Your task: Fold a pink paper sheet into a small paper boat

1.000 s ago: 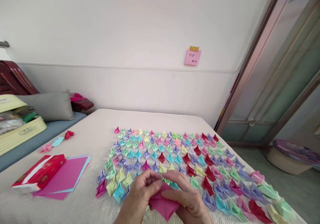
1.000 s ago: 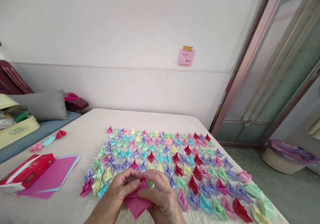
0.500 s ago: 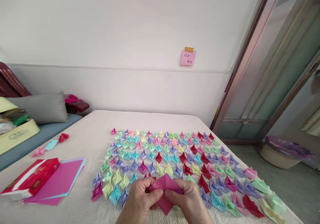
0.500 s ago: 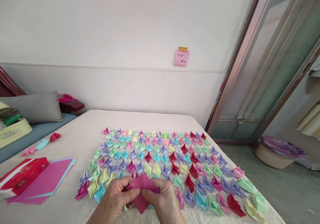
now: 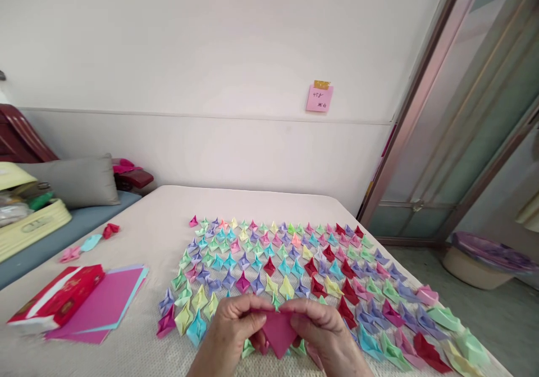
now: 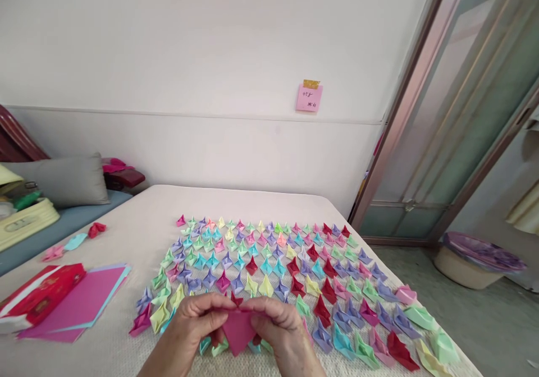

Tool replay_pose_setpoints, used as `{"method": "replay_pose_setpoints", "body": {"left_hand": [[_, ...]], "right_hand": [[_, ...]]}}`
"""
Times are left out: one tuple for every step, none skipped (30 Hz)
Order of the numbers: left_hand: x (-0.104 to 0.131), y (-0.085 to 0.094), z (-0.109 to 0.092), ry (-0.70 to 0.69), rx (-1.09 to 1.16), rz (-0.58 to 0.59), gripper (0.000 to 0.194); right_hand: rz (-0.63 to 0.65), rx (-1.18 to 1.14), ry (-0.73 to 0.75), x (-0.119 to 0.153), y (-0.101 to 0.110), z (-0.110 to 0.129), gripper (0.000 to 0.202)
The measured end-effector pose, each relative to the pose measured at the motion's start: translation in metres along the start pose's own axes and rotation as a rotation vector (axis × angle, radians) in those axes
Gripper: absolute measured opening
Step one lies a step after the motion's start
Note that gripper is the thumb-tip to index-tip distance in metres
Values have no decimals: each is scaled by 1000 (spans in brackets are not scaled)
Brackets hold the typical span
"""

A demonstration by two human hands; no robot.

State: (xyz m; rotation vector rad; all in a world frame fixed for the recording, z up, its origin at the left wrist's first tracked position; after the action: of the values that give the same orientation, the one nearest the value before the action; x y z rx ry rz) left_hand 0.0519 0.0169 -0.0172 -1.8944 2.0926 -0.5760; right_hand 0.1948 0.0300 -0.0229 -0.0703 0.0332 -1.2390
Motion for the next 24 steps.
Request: {"method": "replay_pose_setpoints", "body": {"left_hand": [[0, 0, -2, -12, 13, 7, 12], [1, 0, -3, -22, 18, 18, 12], [2, -1, -5, -32, 16, 30, 14], [3, -1, -7, -38, 17, 38, 16], [4, -2, -9, -40, 19, 48, 18], [5, -4, -10, -39, 19, 61, 18], [6, -5, -11, -36, 21, 71, 19], [6, -6, -11, -33, 22, 78, 20], [7, -7, -13, -35, 21, 81, 20], [7, -7, -13, -37, 17, 82, 20], [7, -8, -14, -34, 13, 86, 19], [7, -9, -13, -32, 17, 100, 16], [7, -11, -13, -31, 26, 125, 13], [7, -13, -12, -32, 39, 156, 10], [6, -14, -12, -37, 53, 182, 11], [6, -14, -11, -48, 62, 194, 15], [5, -12, -10, -58, 63, 192, 19], [4, -10, -9, -62, 57, 179, 22], [3, -8, -6, -54, 52, 161, 25], [2, -5, -4, -40, 54, 140, 29], [2, -2, -1, -22, 64, 116, 34], [1, 0, 0, -9, 82, 90, 39], [1, 3, 1, -2, 100, 63, 44], [1, 4, 0, 1, 112, 36, 47]], "right_hand": [[1, 33, -8, 1, 2, 1, 15], [18, 62, -7, 3, 2, 4, 13], [45, 89, 1, 4, 0, 8, 12], [67, 115, 16, 4, -1, 13, 12], [92, 137, 34, 5, -3, 17, 13], [112, 153, 54, 6, -4, 22, 15], [132, 165, 74, 6, -5, 27, 18], [159, 183, 92, 7, -7, 30, 20], [181, 194, 111, 7, -8, 32, 21], [192, 197, 132, 8, -8, 33, 21], [198, 207, 153, 8, -8, 34, 21], [192, 227, 179, 8, -7, 34, 22], [187, 251, 208, 8, -6, 35, 21], [181, 273, 236, 8, -6, 35, 21], [182, 294, 263, 8, -7, 36, 20], [190, 316, 288, 9, -8, 38, 19], [192, 328, 313, 9, -10, 40, 18], [188, 330, 343, 10, -11, 44, 18], [187, 332, 376, 11, -13, 48, 19], [190, 342, 408, 13, -14, 52, 19], [194, 365, 420, 15, -16, 55, 19], [182, 397, 411, 17, -15, 55, 18], [168, 438, 389, 19, -14, 53, 18], [126, 492, 316, 19, -8, 47, 19]]}}
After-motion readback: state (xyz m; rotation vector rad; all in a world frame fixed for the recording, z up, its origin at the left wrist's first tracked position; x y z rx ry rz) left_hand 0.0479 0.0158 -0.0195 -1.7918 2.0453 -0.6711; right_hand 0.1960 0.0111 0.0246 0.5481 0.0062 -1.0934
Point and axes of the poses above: each hand's wrist, its own x-axis away from the middle knuckle, its own y-axis out of the back of the hand, z = x × y, the point moved 9 cm from there along -x, towards the middle knuckle, and after that the axes turned 14 degrees about x, right-handed, at the moved point
